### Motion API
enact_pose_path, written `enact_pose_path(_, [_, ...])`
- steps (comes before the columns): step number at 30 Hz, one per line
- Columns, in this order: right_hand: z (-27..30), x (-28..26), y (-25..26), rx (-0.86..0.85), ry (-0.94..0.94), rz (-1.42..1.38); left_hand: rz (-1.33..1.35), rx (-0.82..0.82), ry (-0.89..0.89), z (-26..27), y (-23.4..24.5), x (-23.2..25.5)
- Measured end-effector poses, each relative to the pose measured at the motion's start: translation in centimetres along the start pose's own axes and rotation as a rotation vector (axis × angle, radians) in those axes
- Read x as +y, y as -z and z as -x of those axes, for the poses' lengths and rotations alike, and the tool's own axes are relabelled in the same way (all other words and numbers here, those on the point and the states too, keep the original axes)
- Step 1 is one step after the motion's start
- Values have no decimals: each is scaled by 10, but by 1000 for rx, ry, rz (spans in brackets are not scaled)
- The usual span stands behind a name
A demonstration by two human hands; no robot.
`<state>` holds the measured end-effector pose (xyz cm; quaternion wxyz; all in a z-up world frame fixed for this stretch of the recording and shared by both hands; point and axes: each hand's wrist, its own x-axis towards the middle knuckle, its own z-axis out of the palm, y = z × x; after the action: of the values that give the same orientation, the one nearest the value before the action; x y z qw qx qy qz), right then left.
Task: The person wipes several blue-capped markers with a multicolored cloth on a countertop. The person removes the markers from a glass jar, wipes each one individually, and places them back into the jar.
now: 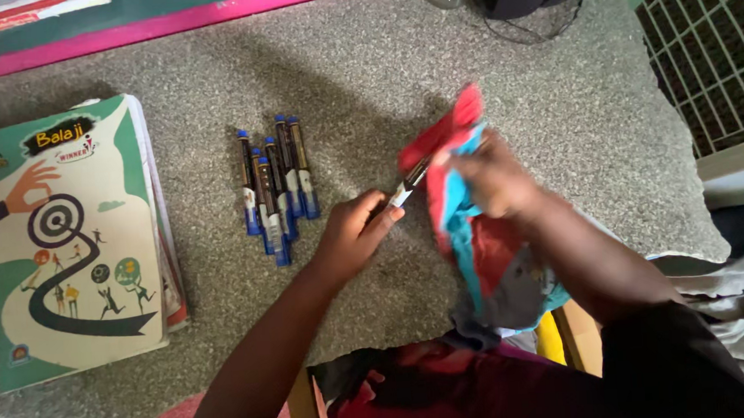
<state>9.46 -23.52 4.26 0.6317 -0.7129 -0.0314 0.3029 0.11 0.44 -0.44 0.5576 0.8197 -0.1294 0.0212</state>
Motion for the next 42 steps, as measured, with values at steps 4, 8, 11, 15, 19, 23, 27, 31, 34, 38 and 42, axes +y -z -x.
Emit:
enact_pose_path(4, [-2, 9, 10, -57, 217, -533, -5, -44, 59, 2, 1, -3])
enact_pose_path(8, [-6, 36, -18, -52, 287, -99, 25, -34, 58, 1, 11, -6])
enact_pose_path(11, [-7, 21, -2, -315, 351, -135, 45, -26, 49, 1, 14, -13])
enact_pose_path(15, [13, -15, 17, -552, 475, -322, 176, -31, 97, 0, 16, -26])
enact_pose_path(19, [36, -22, 5, -561, 362, -283, 139, -30, 31, -1, 20, -32])
enact_pose_path(23, [23, -22, -1, -476, 331, 313, 63, -53, 43, 0, 22, -27])
enact_pose_path(27, [28, -33, 3, -400, 208, 667, 21, -80, 25, -1, 23, -20])
enact_pose_path(31, [20, -33, 28, -311, 249, 609, 44, -74, 23, -2, 21, -18])
enact_pose_path(34, [16, -16, 20, -357, 396, 642, -11, -66, 1, -2, 18, -18])
enact_pose_path(38, [17, -15, 14, -389, 501, 770, -68, -105, 21, -3, 18, -13])
enact_pose_path(42, [17, -19, 25, -345, 500, 635, -2, -66, 0, -3, 17, -11])
